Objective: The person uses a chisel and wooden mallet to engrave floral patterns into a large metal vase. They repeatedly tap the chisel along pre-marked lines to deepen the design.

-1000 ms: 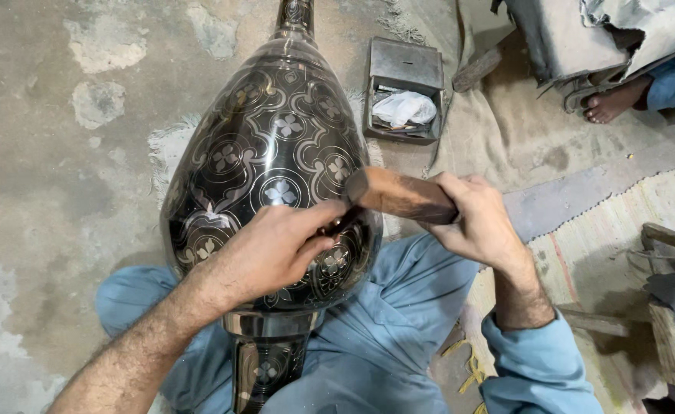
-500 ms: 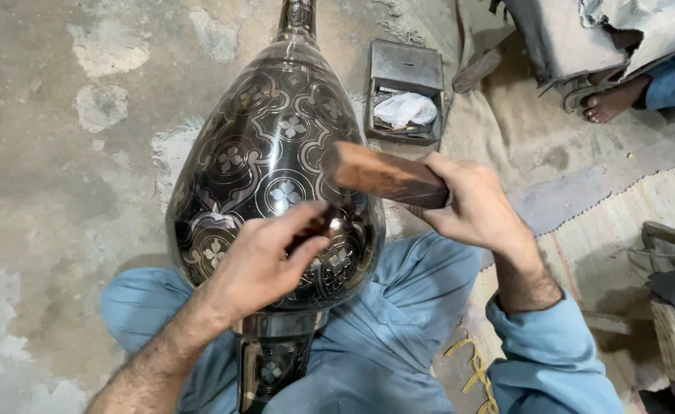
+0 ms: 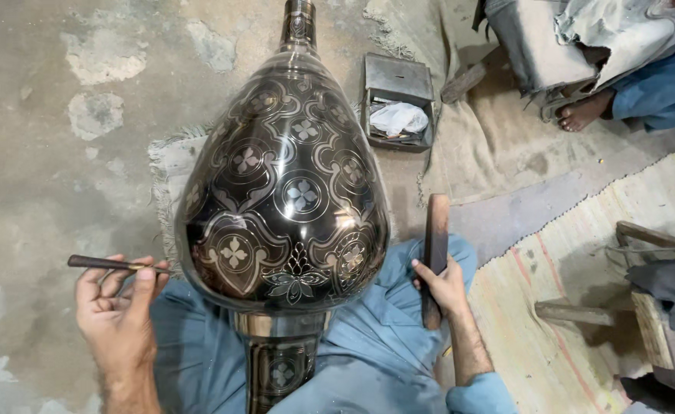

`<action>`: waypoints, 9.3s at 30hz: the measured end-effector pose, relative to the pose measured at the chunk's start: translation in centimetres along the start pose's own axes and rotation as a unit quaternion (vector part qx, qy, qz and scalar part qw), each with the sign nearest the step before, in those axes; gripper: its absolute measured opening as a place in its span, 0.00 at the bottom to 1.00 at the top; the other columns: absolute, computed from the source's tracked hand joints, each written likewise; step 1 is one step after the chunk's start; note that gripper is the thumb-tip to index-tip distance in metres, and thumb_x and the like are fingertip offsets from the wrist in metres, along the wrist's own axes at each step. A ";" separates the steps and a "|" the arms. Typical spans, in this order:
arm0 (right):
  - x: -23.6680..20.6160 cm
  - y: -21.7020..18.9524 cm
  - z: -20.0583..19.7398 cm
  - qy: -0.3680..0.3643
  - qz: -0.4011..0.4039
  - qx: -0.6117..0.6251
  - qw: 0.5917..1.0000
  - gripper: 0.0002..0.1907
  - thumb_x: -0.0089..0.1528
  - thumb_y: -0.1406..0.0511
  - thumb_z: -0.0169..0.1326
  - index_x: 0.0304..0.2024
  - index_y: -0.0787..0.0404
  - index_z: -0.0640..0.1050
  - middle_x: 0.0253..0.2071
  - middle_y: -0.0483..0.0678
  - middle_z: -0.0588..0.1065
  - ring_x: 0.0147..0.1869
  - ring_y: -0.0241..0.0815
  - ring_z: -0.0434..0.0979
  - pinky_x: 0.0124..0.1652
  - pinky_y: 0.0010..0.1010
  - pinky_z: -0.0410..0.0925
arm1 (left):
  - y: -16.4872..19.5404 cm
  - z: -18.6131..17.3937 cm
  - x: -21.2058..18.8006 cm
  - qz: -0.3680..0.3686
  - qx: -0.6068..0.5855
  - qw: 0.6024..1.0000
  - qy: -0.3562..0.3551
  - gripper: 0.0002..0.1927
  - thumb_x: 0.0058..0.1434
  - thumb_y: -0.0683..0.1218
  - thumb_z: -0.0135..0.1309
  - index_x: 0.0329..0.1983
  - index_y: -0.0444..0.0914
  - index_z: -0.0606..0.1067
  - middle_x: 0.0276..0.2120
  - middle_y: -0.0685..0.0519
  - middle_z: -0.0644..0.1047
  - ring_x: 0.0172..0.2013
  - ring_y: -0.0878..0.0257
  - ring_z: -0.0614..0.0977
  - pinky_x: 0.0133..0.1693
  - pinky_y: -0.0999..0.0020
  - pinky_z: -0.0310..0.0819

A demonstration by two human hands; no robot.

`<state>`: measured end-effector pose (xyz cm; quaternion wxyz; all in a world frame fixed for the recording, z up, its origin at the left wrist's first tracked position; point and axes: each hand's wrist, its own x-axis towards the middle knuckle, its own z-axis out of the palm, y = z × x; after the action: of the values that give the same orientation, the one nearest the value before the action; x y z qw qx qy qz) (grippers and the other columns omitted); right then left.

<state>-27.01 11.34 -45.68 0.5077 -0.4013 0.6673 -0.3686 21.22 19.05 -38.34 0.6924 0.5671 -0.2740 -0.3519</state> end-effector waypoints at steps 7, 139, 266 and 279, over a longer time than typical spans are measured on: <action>2.4 -3.5 2.4 -0.019 0.052 -0.166 0.985 0.19 0.57 0.68 0.66 0.46 0.71 0.75 0.23 0.51 0.76 0.19 0.36 0.73 0.22 0.29 0.68 | -8.4 -3.7 -0.3 0.000 0.028 0.997 0.067 0.20 0.67 0.33 0.60 0.58 0.31 0.66 0.46 0.48 0.78 0.45 0.63 0.82 0.49 0.72 0.79; -11.8 -13.8 5.4 0.003 -0.576 -0.461 0.675 0.25 0.43 0.72 0.64 0.44 0.61 0.75 0.32 0.49 0.77 0.34 0.50 0.78 0.42 0.46 0.70 | 0.9 9.3 2.4 0.376 0.178 0.622 -0.663 0.25 0.62 0.39 0.54 0.64 0.40 0.71 0.46 0.49 0.83 0.46 0.53 0.85 0.48 0.62 0.82; -9.3 -24.7 15.1 -0.171 -0.513 -0.714 0.445 0.13 0.65 0.59 0.52 0.48 0.60 0.70 0.30 0.50 0.77 0.33 0.48 0.81 0.35 0.45 0.69 | -10.9 7.6 -9.7 0.217 -0.108 0.960 -0.140 0.20 0.70 0.29 0.52 0.59 0.33 0.59 0.50 0.40 0.77 0.52 0.56 0.84 0.55 0.63 0.86; -13.8 -27.0 21.4 -0.228 -0.578 -0.690 0.371 0.11 0.69 0.62 0.52 0.36 0.63 0.72 0.18 0.44 0.73 0.23 0.40 0.78 0.34 0.43 0.67 | -12.2 6.3 -9.8 0.193 0.062 0.977 -0.074 0.13 0.65 0.33 0.61 0.51 0.29 0.74 0.44 0.45 0.81 0.42 0.64 0.83 0.43 0.72 0.79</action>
<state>0.45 11.12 -20.72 -0.1493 -0.9691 0.1542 0.1218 8.25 21.77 -48.76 0.6886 0.5176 -0.4500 -0.2354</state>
